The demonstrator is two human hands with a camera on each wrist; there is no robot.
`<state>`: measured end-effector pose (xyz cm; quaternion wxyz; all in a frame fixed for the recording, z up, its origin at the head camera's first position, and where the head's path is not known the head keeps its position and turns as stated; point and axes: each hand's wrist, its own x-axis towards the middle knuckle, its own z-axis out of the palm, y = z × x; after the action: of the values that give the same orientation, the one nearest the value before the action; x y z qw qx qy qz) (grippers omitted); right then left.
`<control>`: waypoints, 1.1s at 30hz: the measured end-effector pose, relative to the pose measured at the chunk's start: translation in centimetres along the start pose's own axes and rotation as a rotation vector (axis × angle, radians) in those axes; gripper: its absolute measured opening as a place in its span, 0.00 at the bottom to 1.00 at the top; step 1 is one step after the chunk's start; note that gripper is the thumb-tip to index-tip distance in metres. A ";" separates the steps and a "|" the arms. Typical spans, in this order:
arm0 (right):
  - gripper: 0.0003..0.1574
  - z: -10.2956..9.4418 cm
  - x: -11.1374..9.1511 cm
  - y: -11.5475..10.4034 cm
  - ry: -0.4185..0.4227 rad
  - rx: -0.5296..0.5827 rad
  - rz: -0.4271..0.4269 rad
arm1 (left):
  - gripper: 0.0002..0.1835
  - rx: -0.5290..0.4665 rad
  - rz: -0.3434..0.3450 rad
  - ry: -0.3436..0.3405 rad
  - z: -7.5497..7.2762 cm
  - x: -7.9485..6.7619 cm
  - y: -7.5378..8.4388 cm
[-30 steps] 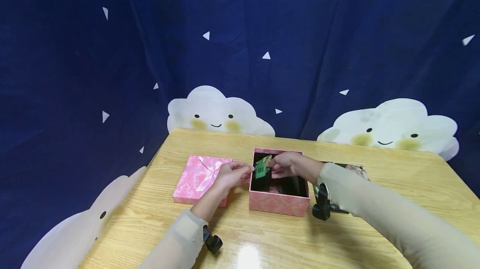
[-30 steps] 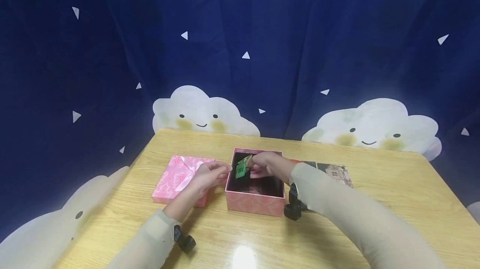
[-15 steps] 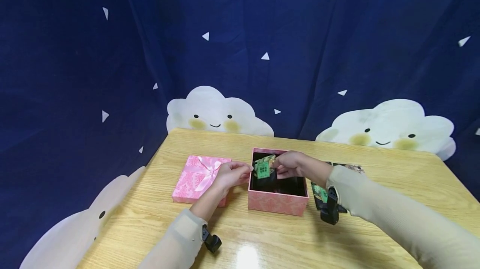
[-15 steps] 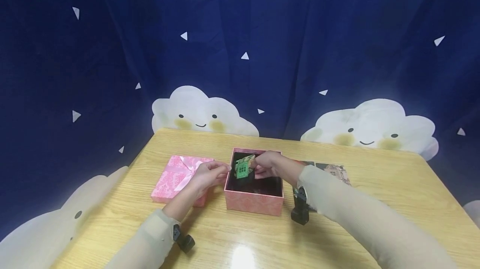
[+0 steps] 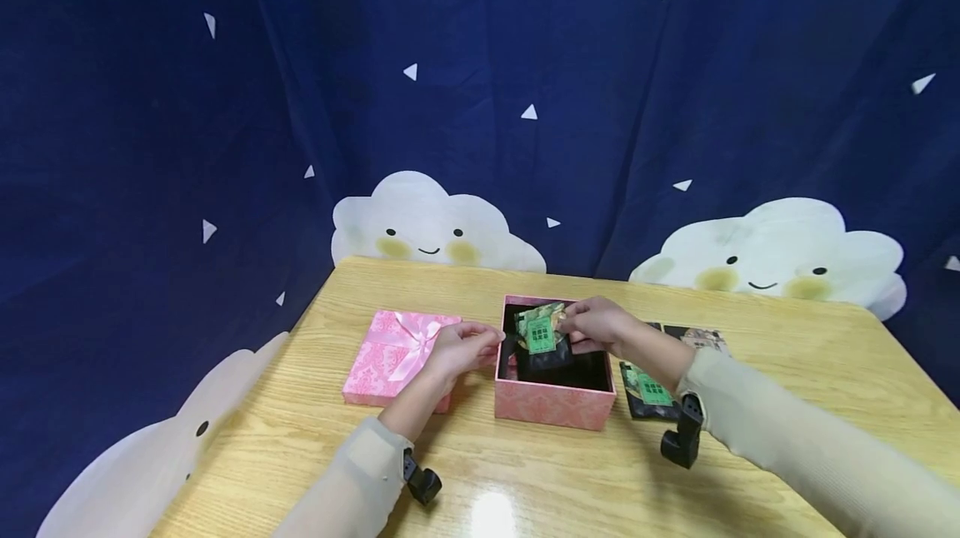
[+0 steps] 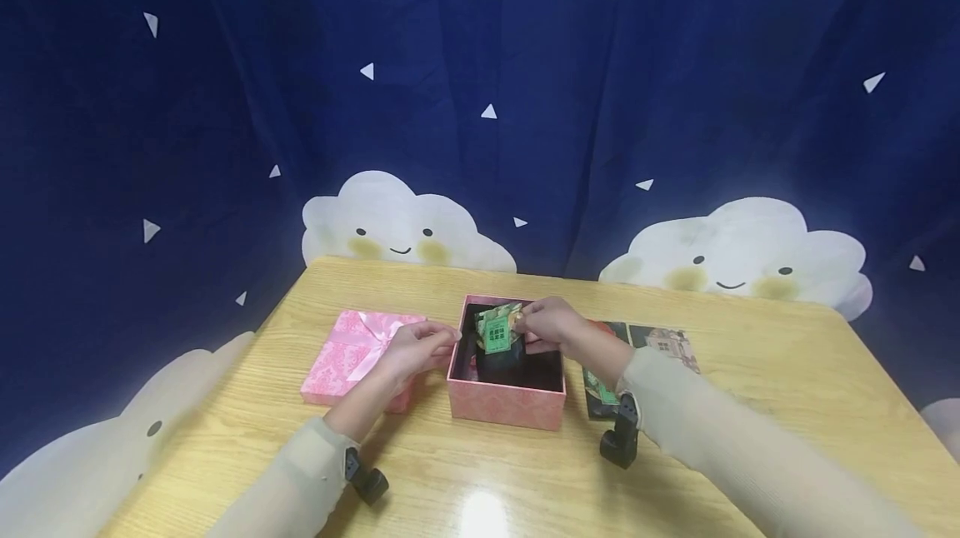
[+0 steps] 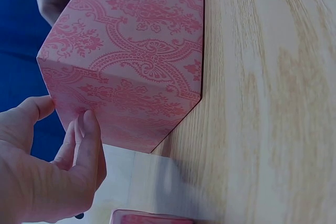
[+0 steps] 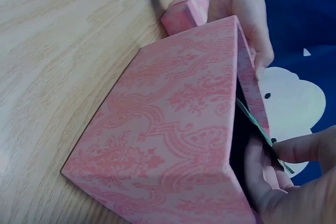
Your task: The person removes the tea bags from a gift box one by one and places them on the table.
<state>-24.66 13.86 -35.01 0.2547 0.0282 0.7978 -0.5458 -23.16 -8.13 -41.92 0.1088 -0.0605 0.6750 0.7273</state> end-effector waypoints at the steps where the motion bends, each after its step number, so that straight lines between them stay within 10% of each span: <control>1: 0.06 -0.1 -0.2 -0.1 -0.002 0.005 -0.007 | 0.11 0.000 -0.002 -0.001 0.0 0.0 0.1; 33: 0.05 -2.4 -1.8 0.8 -0.083 0.176 -0.066 | 0.13 0.004 -0.009 -0.015 -0.1 -0.4 0.4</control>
<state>-23.75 16.72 -34.28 0.2657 0.0015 0.7361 -0.6226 -22.90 -8.31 -41.42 0.1172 -0.0581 0.6754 0.7257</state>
